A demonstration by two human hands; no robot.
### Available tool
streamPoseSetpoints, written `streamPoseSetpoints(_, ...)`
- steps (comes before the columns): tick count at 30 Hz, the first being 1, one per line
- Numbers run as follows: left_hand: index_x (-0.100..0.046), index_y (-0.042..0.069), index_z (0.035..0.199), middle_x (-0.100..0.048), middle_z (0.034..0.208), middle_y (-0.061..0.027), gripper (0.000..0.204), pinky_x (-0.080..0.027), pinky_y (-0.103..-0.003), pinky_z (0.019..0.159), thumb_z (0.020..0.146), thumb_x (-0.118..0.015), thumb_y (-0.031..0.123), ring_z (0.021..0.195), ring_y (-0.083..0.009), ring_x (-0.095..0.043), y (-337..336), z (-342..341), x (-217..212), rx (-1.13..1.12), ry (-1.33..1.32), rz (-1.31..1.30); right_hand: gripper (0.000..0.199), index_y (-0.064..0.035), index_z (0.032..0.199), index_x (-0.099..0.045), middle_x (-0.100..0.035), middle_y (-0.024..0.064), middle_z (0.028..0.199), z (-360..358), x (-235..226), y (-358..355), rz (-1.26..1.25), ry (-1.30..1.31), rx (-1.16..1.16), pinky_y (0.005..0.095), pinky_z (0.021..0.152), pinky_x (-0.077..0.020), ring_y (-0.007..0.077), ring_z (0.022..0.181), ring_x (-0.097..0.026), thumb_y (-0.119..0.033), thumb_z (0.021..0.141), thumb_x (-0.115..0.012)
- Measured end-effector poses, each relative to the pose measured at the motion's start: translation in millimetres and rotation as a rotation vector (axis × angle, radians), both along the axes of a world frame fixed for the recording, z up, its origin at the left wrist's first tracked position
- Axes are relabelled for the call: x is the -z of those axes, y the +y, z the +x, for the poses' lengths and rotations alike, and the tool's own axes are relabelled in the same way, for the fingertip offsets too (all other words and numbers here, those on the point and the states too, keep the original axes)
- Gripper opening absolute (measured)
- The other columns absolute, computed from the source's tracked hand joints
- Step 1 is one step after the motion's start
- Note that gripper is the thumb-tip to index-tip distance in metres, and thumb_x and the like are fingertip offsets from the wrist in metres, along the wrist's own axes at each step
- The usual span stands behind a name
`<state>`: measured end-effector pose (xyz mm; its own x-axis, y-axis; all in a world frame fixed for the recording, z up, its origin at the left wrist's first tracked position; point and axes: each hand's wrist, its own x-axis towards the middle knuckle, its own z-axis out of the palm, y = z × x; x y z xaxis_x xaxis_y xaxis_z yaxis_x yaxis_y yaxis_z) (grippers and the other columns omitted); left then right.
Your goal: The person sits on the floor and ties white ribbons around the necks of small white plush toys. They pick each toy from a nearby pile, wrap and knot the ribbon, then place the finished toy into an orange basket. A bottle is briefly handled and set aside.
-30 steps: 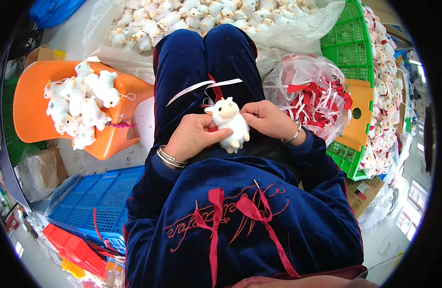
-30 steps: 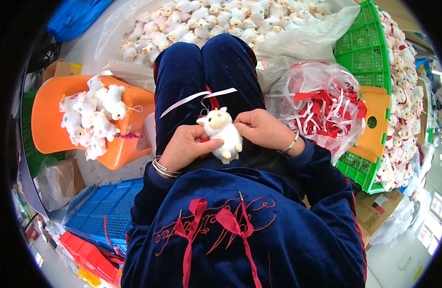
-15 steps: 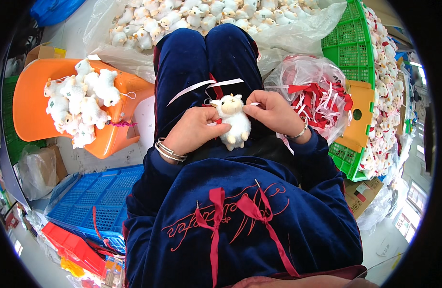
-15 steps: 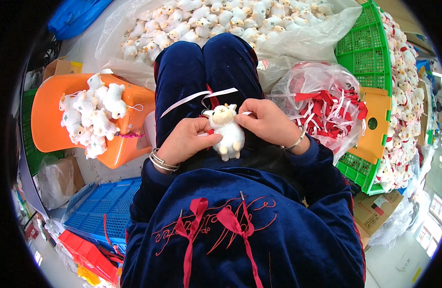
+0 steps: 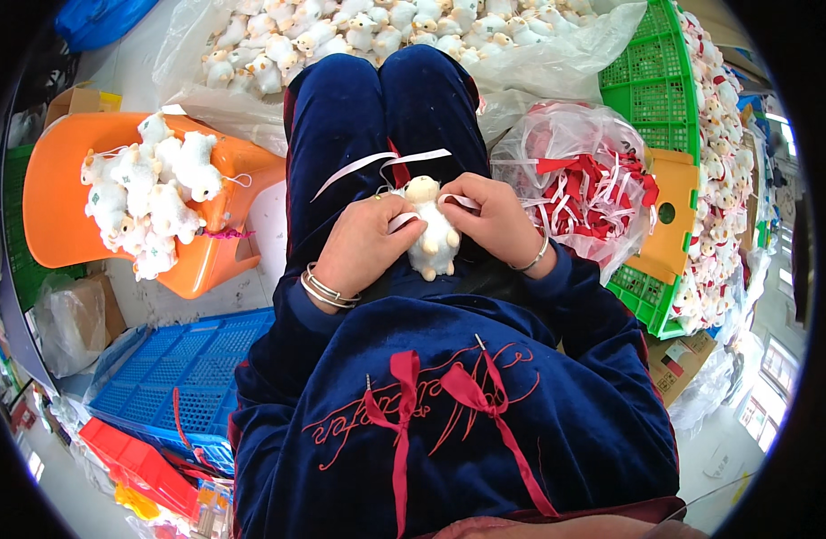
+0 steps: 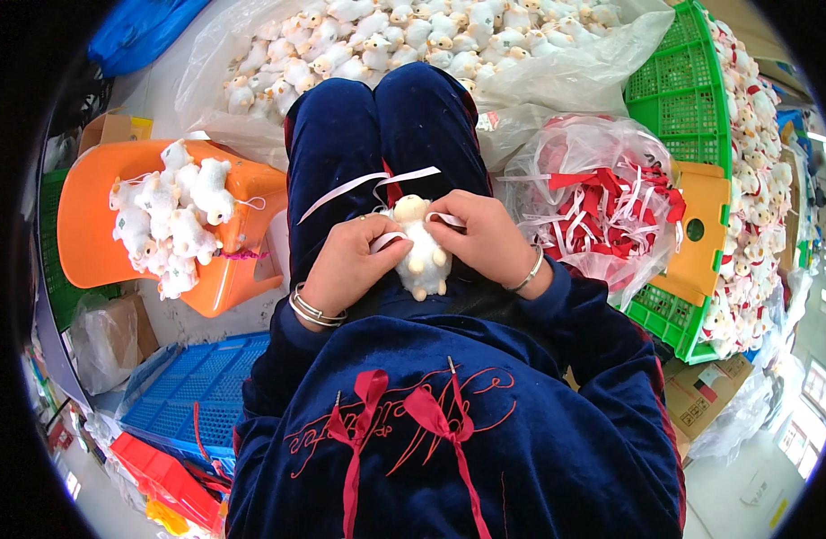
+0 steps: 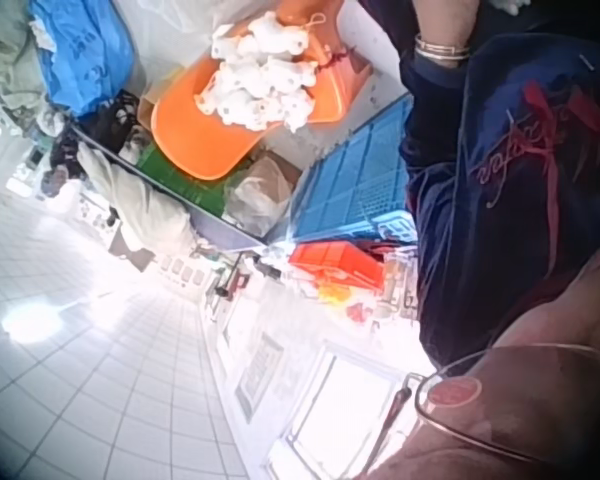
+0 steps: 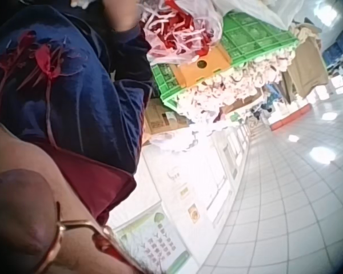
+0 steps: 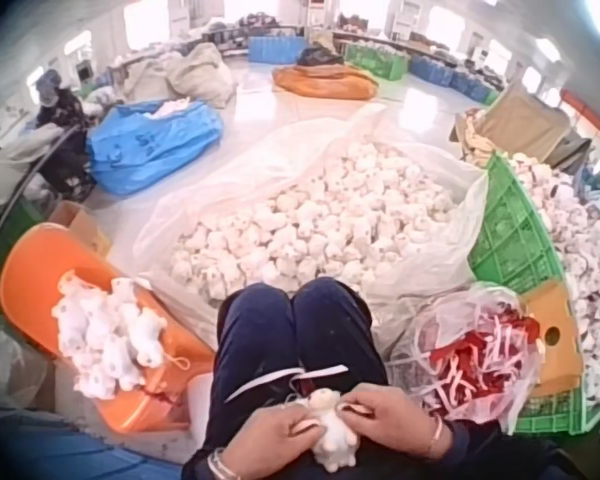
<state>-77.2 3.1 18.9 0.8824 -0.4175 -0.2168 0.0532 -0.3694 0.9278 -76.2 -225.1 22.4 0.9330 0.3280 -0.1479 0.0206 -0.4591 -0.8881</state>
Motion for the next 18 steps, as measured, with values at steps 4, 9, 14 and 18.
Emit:
streamPoseSetpoints(4, -0.074, -0.002, 0.096, -0.072, 0.082, -0.0112, 0.023, -0.052, -0.03, 0.066, 0.09, -0.073, 0.021, 0.073, -0.0195, -0.068, -7.4, -9.5, 6.2, -0.121, 0.032, -0.105, 0.012, 0.0006, 0.1, -0.07, -0.062, 0.0079, 0.086, 1.2, -4.2, -1.4, 0.036, 0.112, -0.007, 0.0287, 0.068, -0.0485, 0.0154, 0.076, -0.062, -0.009, 0.094, -0.069)
streamPoseSetpoints(9, -0.076, -0.002, 0.101, -0.074, 0.089, -0.0027, 0.023, -0.051, -0.022, 0.071, 0.095, -0.073, 0.02, 0.078, -0.0061, -0.064, -18.1, -15.9, 17.8, -0.308, 0.321, -0.358, 0.01, 0.0003, 0.1, -0.071, -0.062, 0.0055, 0.091, 0.7, -0.8, 0.3, 0.257, 0.051, -0.077, 0.0278, 0.072, -0.0466, 0.0144, 0.082, -0.06, -0.008, 0.093, -0.071)
streamPoseSetpoints(14, -0.076, -0.004, 0.1, -0.074, 0.087, -0.003, 0.025, -0.051, -0.023, 0.07, 0.095, -0.071, 0.02, 0.078, -0.007, -0.064, -24.9, -12.0, 22.8, -0.31, 0.377, -0.437, 0.011, -0.0011, 0.102, -0.072, -0.061, 0.0045, 0.094, 3.1, 0.4, -3.3, 0.3, 0.022, -0.151, 0.0276, 0.074, -0.0458, 0.0137, 0.085, -0.058, -0.005, 0.091, -0.073)
streamPoseSetpoints(18, -0.076, -0.003, 0.099, -0.073, 0.085, -0.0048, 0.023, -0.051, -0.025, 0.07, 0.094, -0.069, 0.018, 0.077, -0.0082, -0.064, -26.9, -12.4, 23.7, -0.249, 0.245, -0.476, 0.012, -0.002, 0.102, -0.073, -0.06, 0.0038, 0.093, 4.0, -0.8, -2.0, 0.3, 0.005, -0.137, 0.0273, 0.074, -0.0456, 0.0133, 0.083, -0.058, -0.005, 0.091, -0.074)
